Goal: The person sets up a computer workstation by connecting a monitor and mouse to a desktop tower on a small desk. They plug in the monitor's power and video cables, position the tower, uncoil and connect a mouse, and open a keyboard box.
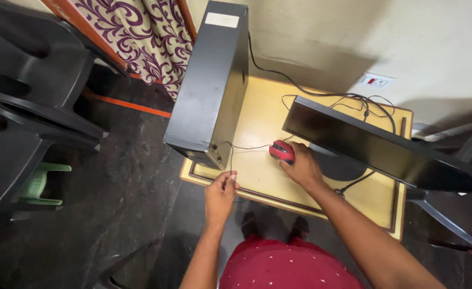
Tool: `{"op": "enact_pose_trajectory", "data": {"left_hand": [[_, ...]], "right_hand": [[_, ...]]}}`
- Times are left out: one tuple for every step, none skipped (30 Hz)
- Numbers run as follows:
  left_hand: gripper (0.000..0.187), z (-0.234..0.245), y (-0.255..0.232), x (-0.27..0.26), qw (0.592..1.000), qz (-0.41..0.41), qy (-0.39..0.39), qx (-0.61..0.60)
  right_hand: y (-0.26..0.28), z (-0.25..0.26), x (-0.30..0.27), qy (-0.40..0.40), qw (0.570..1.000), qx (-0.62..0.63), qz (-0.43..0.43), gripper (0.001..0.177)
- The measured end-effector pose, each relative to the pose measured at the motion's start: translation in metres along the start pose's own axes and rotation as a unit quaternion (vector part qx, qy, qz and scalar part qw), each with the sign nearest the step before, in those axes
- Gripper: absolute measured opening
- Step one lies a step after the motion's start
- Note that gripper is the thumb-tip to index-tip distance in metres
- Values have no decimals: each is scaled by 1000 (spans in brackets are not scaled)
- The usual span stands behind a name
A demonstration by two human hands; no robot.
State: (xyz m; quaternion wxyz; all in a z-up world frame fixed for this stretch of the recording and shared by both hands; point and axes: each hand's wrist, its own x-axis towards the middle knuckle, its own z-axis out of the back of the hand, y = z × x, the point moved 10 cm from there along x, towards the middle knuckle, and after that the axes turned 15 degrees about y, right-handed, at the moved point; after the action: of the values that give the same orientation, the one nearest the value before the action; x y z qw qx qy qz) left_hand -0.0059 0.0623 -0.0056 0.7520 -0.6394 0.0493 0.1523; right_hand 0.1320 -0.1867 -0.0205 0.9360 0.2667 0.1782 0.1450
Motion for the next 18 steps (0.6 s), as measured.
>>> {"op": "enact_pose_trajectory", "data": {"left_hand": [[25, 1, 5, 2, 1000, 7, 9, -5], [26, 1, 11, 3, 1000, 14, 18, -10], [26, 1, 16, 6, 999, 20, 27, -15], [26, -1, 21, 9, 999, 18, 41, -31], [26, -4, 25, 13, 997, 16, 54, -48], [26, -7, 30, 17, 996, 15, 67, -64], [26, -11, 35, 20, 991, 15, 81, -104], [26, -17, 40, 23, 985, 14, 94, -144], [25, -22, 43, 27, 977, 13, 107, -183], [25, -27, 48, 31, 970, 27, 120, -212], [26, -31, 52, 34, 961, 42, 133, -240], [26, -36, 56, 36, 951, 57, 146, -268], [26, -39, 60, 37, 947, 78, 149, -274], [27, -42, 64, 37, 943, 99, 152, -281], [28, -45, 68, 35, 937, 121, 156, -286], [28, -48, 70, 34, 928, 129, 155, -315], [29, -52, 72, 35, 917, 135, 153, -343], [30, -57, 73, 36, 905, 142, 151, -371]], "right_hand": [[-1, -5, 4, 2, 1000, -2, 5, 59], [-2, -11, 8, 4, 1000, -4, 10, 59], [-6, -16, 15, 11, 1000, -15, -6, 59], [-10, -21, 21, 17, 999, -27, -23, 59], [-14, -25, 26, 24, 998, -39, -40, 60], [-16, -28, 28, 28, 997, -52, -49, 59], [-18, -30, 29, 31, 996, -65, -58, 59], [-18, -32, 30, 34, 994, -78, -67, 59], [-16, -30, 31, 25, 994, -80, -66, 60], [-13, -29, 30, 15, 994, -83, -66, 61], [-11, -27, 27, 6, 994, -85, -67, 63], [-1, -22, 23, -31, 994, -97, -39, 65], [7, -17, 16, -69, 992, -109, -12, 67], [15, -14, 8, -106, 987, -122, 14, 69], [17, -18, 1, -111, 989, -95, 30, 66], [18, -24, -7, -116, 990, -69, 46, 64], [17, -29, -14, -122, 990, -43, 62, 61], [17, -44, -25, -99, 991, 0, 89, 48]]}}
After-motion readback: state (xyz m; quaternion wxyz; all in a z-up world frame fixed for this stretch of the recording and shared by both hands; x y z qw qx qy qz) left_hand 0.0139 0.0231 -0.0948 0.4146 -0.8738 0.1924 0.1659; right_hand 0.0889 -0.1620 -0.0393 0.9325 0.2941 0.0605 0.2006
